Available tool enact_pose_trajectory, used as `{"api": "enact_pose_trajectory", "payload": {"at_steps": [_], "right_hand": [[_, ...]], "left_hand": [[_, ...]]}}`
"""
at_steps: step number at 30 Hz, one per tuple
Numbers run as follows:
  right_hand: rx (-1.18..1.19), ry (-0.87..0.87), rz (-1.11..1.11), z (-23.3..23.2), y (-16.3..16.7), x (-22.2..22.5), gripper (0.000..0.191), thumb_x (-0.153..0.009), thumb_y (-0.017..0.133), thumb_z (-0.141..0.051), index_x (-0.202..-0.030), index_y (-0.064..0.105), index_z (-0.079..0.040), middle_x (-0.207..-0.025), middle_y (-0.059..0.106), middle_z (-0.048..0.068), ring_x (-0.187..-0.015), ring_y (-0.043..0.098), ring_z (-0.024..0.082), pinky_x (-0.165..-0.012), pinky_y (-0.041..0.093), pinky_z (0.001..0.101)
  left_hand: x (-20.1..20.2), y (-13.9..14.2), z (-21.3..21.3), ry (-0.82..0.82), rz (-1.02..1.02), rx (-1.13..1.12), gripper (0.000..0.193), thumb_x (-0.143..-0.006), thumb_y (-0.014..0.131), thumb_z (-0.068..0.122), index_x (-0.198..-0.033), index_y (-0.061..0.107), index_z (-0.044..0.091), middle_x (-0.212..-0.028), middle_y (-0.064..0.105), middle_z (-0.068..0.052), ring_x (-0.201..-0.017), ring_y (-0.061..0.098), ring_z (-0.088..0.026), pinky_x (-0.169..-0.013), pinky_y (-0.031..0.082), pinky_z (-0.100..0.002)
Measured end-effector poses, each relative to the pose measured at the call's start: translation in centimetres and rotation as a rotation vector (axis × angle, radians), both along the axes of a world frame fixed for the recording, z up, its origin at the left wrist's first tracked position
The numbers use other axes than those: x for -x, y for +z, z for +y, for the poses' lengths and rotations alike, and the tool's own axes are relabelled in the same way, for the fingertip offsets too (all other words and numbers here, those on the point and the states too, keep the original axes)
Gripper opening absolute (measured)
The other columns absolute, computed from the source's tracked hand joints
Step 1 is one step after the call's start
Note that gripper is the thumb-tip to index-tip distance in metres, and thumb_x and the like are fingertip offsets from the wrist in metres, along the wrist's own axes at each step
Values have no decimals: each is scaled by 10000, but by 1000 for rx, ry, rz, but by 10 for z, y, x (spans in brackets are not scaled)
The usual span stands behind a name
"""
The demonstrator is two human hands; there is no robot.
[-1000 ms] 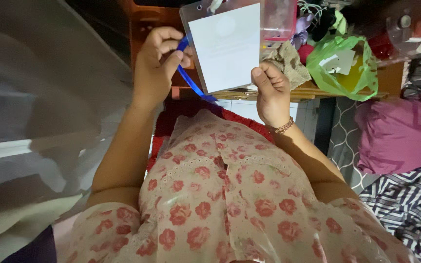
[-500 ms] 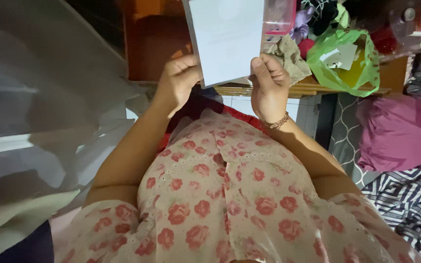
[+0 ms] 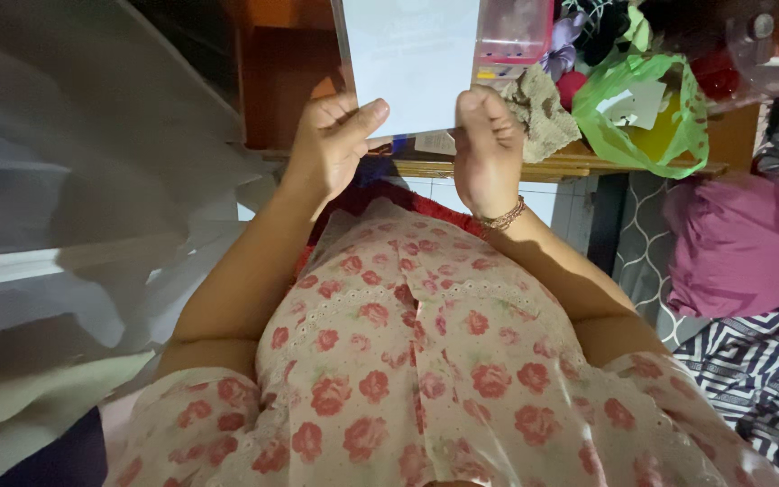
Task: The person opens an orange plastic organizer, removes a small item, and places it into a green cup. They then wipe the organizer with a cloth, place a white card into it, and wipe a pair of sunglasses with the cloth before setting them on the desk. Finally, they handle a small pink object and a blue card.
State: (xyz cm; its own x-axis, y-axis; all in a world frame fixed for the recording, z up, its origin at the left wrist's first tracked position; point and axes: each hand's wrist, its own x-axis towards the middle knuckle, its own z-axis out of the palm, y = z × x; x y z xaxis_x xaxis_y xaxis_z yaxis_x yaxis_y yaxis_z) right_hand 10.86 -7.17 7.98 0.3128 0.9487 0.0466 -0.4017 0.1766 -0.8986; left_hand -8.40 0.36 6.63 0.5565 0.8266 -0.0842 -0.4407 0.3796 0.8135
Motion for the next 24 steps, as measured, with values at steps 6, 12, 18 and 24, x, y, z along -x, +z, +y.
{"api": "enact_pose_trajectory", "payload": {"at_steps": [6,12,18,24], "right_hand": [[-85,181,304,1,-47,-5,511,-1121,428,-492,-1221,663,-50,-1193,716,54,-1140,650,151,-1026,506,334],[-246,457,297,-2,-74,1,666,-1179,348,-612,-1359,604,-24,-1276,680,72,-1174,594,163,-1106,416,343],[-135,579,146,-5,-38,9,792,-993,418,-686,-1476,438,-60,-1382,613,95,-1290,580,175,-1167,407,353],[242,624,-407,-16,-20,5,375,-1093,588,-257,-1395,578,-35,-889,628,96,-777,584,220,-716,506,361]], "left_hand": [[2,9,1,-19,-59,-1,300,-1049,651,148,-1266,650,-58,-1239,711,-188,-1175,707,-286,-1082,593,-514],[1,20,2,-3,-93,-40,307,-1085,653,199,-1251,646,-59,-1242,706,-184,-1179,699,-275,-1095,588,-533],[4,22,6,-6,-37,57,326,-1064,656,208,-1263,650,-50,-1134,680,-190,-995,658,-288,-842,471,-481],[1,16,13,24,-85,-67,312,-1081,653,183,-1315,619,-20,-1281,683,-132,-1216,681,-234,-1102,597,-489]]}}
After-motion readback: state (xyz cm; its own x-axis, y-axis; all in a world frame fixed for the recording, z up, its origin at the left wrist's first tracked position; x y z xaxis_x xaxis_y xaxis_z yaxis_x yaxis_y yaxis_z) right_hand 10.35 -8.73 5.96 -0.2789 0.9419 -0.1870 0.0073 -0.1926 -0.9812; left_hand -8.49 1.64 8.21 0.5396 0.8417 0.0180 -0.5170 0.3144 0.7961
